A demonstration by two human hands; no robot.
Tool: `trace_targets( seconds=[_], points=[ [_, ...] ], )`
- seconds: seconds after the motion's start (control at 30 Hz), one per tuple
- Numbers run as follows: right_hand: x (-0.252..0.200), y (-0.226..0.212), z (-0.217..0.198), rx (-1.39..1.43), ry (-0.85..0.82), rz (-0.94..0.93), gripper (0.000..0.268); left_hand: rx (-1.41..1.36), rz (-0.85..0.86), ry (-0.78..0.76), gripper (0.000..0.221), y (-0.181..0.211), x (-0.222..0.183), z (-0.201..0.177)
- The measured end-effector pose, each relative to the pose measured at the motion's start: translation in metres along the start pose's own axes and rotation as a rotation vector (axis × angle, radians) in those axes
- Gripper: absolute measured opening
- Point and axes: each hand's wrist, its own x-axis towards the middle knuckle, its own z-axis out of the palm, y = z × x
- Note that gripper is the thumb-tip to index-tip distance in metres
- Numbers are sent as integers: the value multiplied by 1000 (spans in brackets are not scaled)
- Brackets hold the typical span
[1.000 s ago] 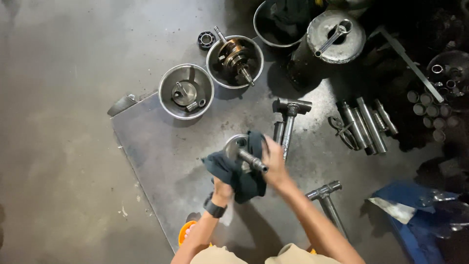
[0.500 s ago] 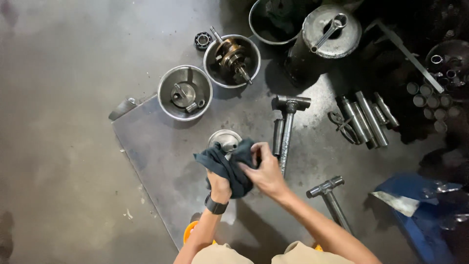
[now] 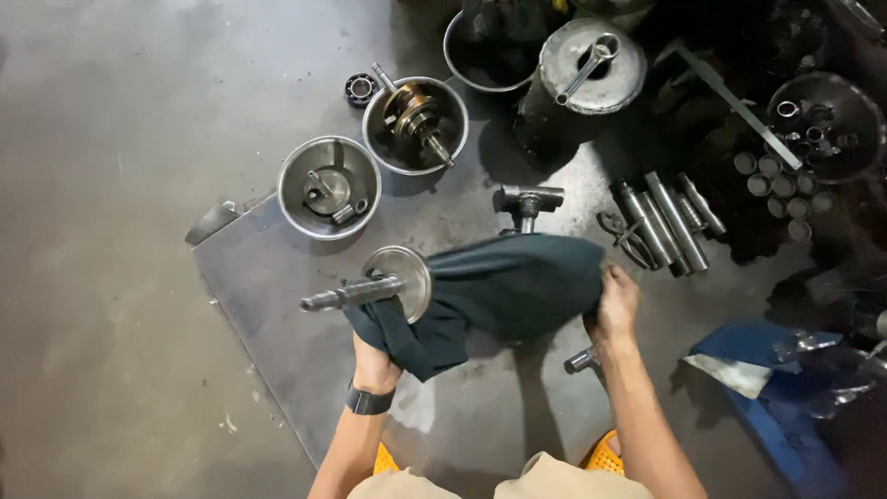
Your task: Cleaning and inspecting various motorcycle engine components including a crankshaft and piston pin using a cloth and measuring tools.
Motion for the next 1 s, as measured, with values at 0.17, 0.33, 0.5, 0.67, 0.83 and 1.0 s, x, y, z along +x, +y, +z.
trace_targets(
  seconds=[0.17, 0.33, 0.5, 0.67, 0.83, 1.0],
  points=[
    [-12, -61, 5, 310, -268, 373, 32, 152, 133, -154, 22, 10, -7, 7],
    [-39, -71, 29, 589, -450, 590, 46, 15, -5, -42, 33, -2, 6, -6],
    [14, -43, -25, 197, -152, 425, 26, -76, 27, -11, 35, 25, 3, 1],
    [11, -82, -59, 435, -403, 200, 15, -30, 207, 10, 37, 41, 7, -12],
    [-37, -33, -20, 225, -212, 406, 30, -62, 68, -5, 39, 2, 21, -54],
    [-3, 178, -81, 5, -376, 698, 32, 180, 31, -52, 32, -23, 15, -45]
  ],
)
